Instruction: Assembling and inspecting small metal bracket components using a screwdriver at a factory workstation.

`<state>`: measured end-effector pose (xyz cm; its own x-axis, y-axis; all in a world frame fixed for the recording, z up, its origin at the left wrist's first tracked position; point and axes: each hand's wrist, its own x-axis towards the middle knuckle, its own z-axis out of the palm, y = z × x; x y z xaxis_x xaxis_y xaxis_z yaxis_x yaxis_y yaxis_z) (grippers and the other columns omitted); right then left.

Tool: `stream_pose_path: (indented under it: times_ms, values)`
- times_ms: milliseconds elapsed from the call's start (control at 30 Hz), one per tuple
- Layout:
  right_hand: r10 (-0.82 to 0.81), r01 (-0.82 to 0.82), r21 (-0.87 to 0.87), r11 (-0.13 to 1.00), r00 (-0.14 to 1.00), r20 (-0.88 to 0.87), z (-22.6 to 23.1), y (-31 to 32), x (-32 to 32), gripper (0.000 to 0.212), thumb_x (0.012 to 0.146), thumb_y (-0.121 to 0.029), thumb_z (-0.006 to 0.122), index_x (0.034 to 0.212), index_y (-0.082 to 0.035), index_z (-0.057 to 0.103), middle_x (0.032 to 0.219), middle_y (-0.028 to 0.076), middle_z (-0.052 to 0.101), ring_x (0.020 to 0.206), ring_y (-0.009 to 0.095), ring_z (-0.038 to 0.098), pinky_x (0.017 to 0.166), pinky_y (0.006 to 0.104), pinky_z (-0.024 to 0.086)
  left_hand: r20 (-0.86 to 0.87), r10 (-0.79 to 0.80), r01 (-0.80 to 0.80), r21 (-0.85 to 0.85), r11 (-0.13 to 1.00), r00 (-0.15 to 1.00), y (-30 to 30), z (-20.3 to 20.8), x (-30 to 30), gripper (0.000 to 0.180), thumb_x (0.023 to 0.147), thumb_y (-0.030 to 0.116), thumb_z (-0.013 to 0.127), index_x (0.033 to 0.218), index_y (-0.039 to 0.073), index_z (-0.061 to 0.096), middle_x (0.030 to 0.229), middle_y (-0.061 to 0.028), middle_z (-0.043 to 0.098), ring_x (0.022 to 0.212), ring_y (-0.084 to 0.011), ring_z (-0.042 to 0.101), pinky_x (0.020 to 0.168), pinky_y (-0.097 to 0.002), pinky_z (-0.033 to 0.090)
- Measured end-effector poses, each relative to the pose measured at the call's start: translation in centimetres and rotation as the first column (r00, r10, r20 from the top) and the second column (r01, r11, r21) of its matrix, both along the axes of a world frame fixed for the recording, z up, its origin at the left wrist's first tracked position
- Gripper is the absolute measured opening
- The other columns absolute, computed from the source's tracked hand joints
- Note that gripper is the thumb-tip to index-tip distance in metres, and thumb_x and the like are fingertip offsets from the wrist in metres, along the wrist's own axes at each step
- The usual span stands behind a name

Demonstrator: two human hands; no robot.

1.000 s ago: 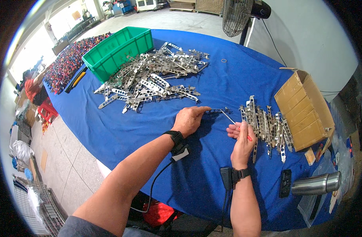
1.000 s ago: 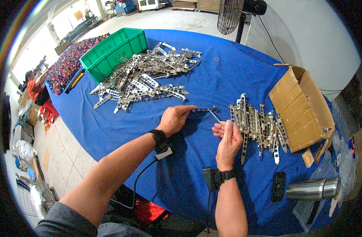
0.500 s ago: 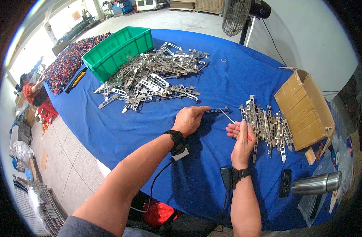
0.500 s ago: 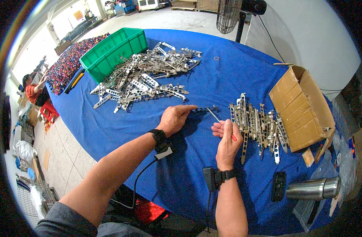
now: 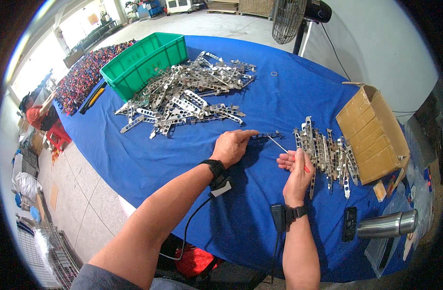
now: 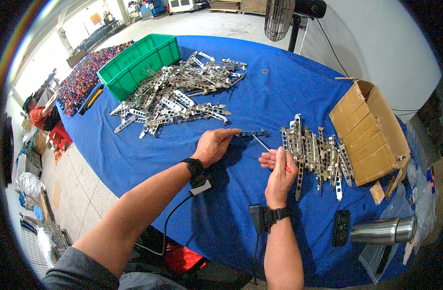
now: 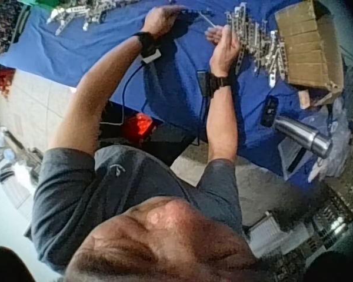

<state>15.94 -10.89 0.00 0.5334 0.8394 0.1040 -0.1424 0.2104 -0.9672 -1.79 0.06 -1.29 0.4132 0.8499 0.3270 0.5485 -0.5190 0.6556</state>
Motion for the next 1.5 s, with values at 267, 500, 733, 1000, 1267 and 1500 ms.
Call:
stream_pose_path:
  times_ms: [267,500,733,1000,1267,1500]
  values:
    - [-0.034,0.034,-0.002,0.999,0.999,-0.011,0.1,0.11,-0.21,0.04,0.105,-0.033,0.046,0.095,0.003,0.062,0.082,0.014,0.069,0.07,0.02,0.069,0.062,0.028,0.053,0.015,-0.016,0.015,0.039,0.999,1.0,0.22,-0.4,-0.12,0.026,0.095,0.014,0.054,0.115,0.016,0.071,0.096,-0.0165,0.072,0.088,-0.0352,0.069,0.076,-0.0435,0.055]
    - [-0.049,0.049,0.003,0.999,0.999,0.002,0.38,0.09,-0.3,0.039,0.105,-0.031,0.045,0.095,0.003,0.062,0.081,0.014,0.069,0.07,0.02,0.069,0.063,0.0288,0.054,-0.038,-0.001,0.0,-0.003,1.0,0.999,-0.05,0.2,-0.01,0.028,0.094,0.012,0.055,0.116,0.02,0.071,0.098,-0.0149,0.072,0.09,-0.0341,0.069,0.077,-0.0435,0.055]
    - [-0.058,0.058,-0.004,0.998,0.998,-0.004,0.08,0.18,-0.09,0.038,0.105,-0.031,0.046,0.095,0.003,0.062,0.082,0.014,0.069,0.07,0.02,0.069,0.063,0.0291,0.054,-0.018,-0.006,0.006,0.006,1.0,1.0,0.12,-0.17,0.02,0.028,0.094,0.012,0.054,0.116,0.02,0.071,0.098,-0.015,0.072,0.089,-0.0339,0.069,0.077,-0.0436,0.055]
    - [-0.026,0.026,0.001,1.0,1.0,-0.01,0.28,0.03,-0.2,0.034,0.104,-0.026,0.047,0.094,0.003,0.062,0.082,0.015,0.069,0.07,0.02,0.069,0.063,0.0291,0.054,-0.027,0.001,-0.001,0.012,1.0,1.0,0.1,-0.16,0.04,0.028,0.094,0.012,0.055,0.115,0.019,0.071,0.099,-0.0149,0.072,0.09,-0.0341,0.069,0.079,-0.0438,0.055]
    - [-0.025,0.025,0.009,1.0,1.0,-0.013,0.04,0.24,-0.31,0.037,0.104,-0.029,0.047,0.095,0.003,0.062,0.081,0.014,0.069,0.069,0.02,0.069,0.062,0.0288,0.054,-0.003,-0.005,0.005,0.021,1.0,1.0,0.02,-0.02,0.0,0.027,0.093,0.012,0.056,0.114,0.018,0.072,0.099,-0.0145,0.072,0.091,-0.034,0.069,0.079,-0.0436,0.055]
    - [-0.013,0.013,-0.013,1.0,1.0,-0.018,0.2,0.14,-0.34,0.037,0.104,-0.03,0.046,0.095,0.002,0.062,0.08,0.014,0.069,0.068,0.02,0.069,0.061,0.0286,0.053,-0.014,-0.008,0.008,0.025,1.0,1.0,0.02,0.03,-0.28,0.027,0.093,0.011,0.056,0.114,0.018,0.072,0.098,-0.0143,0.072,0.09,-0.0341,0.069,0.078,-0.0439,0.055]
